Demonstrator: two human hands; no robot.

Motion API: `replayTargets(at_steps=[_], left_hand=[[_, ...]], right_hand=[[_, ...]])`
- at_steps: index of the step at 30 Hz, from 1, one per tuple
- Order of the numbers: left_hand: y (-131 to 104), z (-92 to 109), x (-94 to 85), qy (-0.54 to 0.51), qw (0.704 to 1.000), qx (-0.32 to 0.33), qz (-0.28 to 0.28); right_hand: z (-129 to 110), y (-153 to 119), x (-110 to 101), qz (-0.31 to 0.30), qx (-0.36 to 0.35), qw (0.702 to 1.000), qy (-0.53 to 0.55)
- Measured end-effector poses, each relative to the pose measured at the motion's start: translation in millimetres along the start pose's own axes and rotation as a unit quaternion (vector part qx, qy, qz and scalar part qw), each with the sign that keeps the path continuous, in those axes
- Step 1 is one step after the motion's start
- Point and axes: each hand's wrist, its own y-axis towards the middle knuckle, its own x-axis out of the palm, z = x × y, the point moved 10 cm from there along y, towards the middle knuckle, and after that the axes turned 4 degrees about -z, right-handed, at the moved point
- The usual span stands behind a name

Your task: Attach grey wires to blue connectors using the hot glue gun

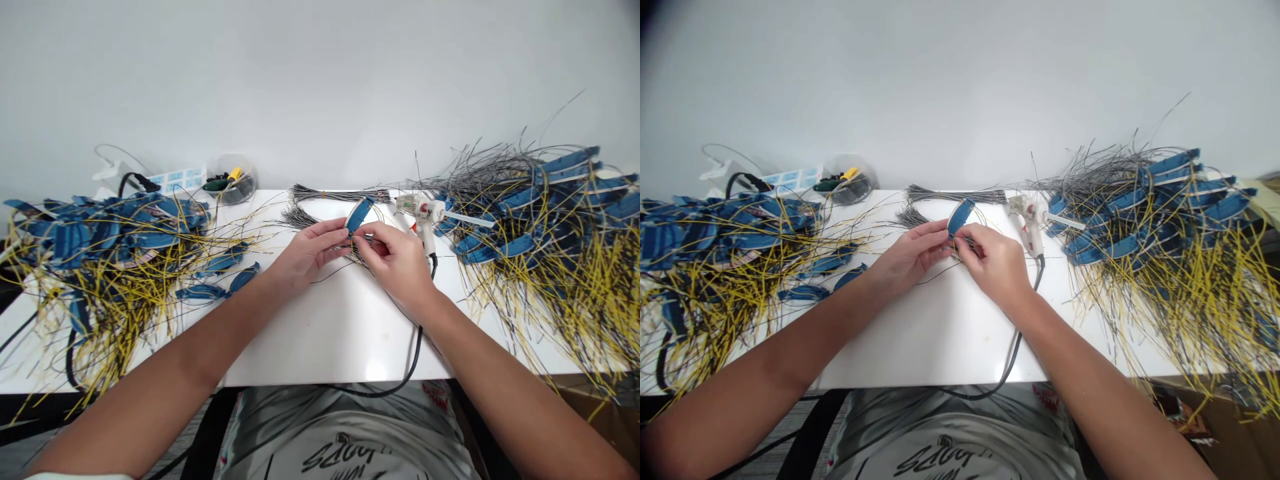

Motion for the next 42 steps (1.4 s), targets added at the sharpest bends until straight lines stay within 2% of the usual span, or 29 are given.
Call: replayTargets(at_steps=[4,7,11,15,19,23,26,33,42], left_hand=[[0,0,-0.8,0.004,1.0,0.001,0.0],[0,1,-0.5,0.014,1.0,0.004,-0.001],[0,4,-5.7,0.021,0.999,0.022,0.026],[-2,10,-7.3,0.05,0.997,0.052,0.039],[-5,18,-2.6,0.122,0.988,0.083,0.036],[-12,35,2.2,0.23,0.961,0.147,0.052],[-15,40,4.7,0.283,0.942,0.17,0.058],[-11,32,-5.6,0.236,0.956,0.149,0.089],[-10,27,-3.9,0.224,0.964,0.126,0.076]], right_hand=[[0,0,0,0.002,0.007,1.0,0.013],[6,-1,2,-0.003,0.04,0.997,0.066],[20,-3,11,-0.038,0.109,0.987,0.115],[21,-2,17,-0.07,0.111,0.984,0.124],[24,-2,19,-0.073,0.123,0.981,0.132],[32,-3,19,-0.059,0.148,0.978,0.136],[35,-3,18,-0.05,0.159,0.975,0.145],[35,-4,23,-0.066,0.182,0.965,0.18],[33,-5,22,-0.058,0.174,0.971,0.154]])
